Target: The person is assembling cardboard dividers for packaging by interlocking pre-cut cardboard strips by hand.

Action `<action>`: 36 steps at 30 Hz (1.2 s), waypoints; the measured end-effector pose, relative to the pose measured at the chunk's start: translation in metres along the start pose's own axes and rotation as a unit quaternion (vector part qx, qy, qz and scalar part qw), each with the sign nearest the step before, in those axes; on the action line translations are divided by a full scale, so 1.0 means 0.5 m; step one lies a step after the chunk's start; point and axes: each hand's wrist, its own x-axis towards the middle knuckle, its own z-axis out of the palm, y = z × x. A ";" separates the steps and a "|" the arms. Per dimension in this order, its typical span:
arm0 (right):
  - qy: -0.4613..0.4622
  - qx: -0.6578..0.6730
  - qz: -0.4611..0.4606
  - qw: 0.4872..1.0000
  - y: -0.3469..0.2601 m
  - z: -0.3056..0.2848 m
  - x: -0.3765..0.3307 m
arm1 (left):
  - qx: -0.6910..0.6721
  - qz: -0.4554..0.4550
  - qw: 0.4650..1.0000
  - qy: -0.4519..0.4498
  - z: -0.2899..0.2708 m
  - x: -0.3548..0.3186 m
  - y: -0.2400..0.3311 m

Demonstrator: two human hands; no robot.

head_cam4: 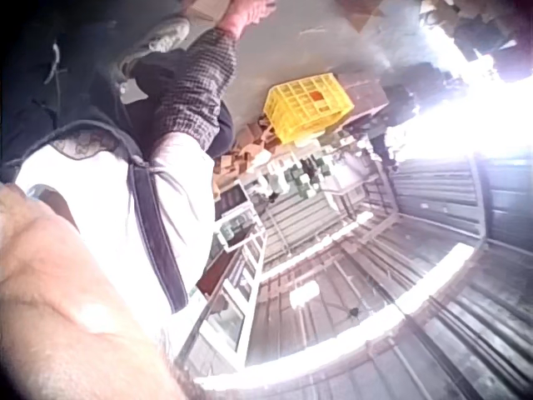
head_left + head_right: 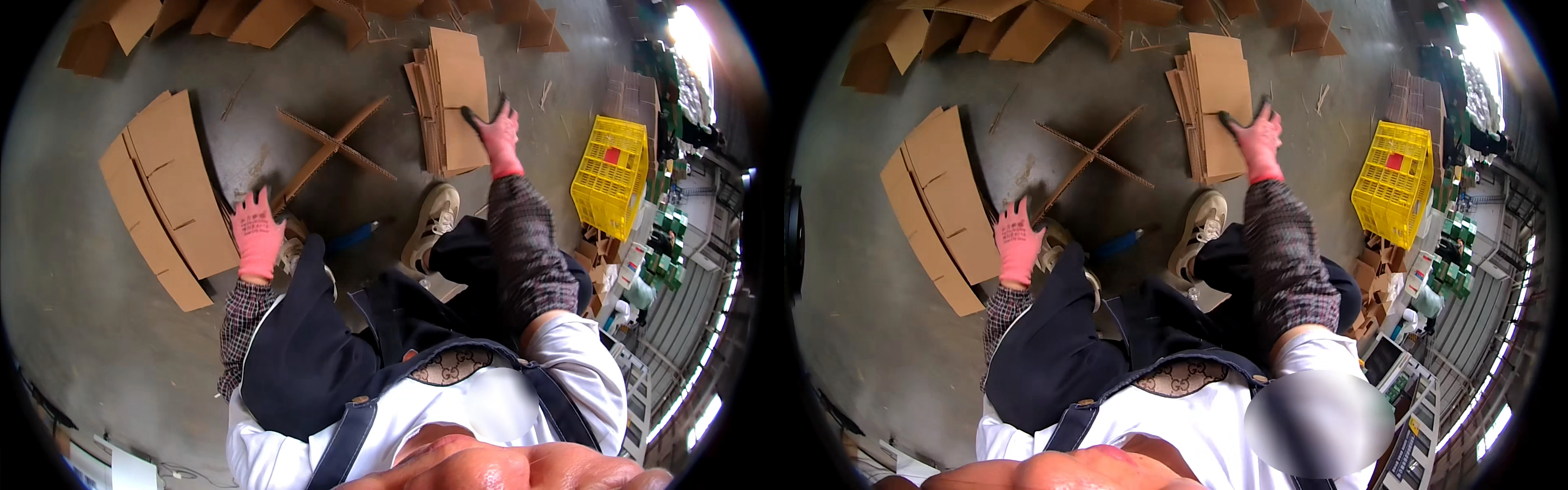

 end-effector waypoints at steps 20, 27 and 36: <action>-0.009 0.174 -0.335 0.926 -0.238 -0.009 -0.242 | -0.082 0.015 0.989 0.119 0.049 0.091 -0.011; -0.139 -0.001 -0.446 0.884 -0.330 0.099 -0.434 | -0.059 0.057 0.977 0.195 0.111 0.079 -0.011; -0.193 -0.105 -0.509 0.832 -0.434 0.151 -0.372 | -0.069 -0.008 0.989 0.128 0.085 0.081 -0.030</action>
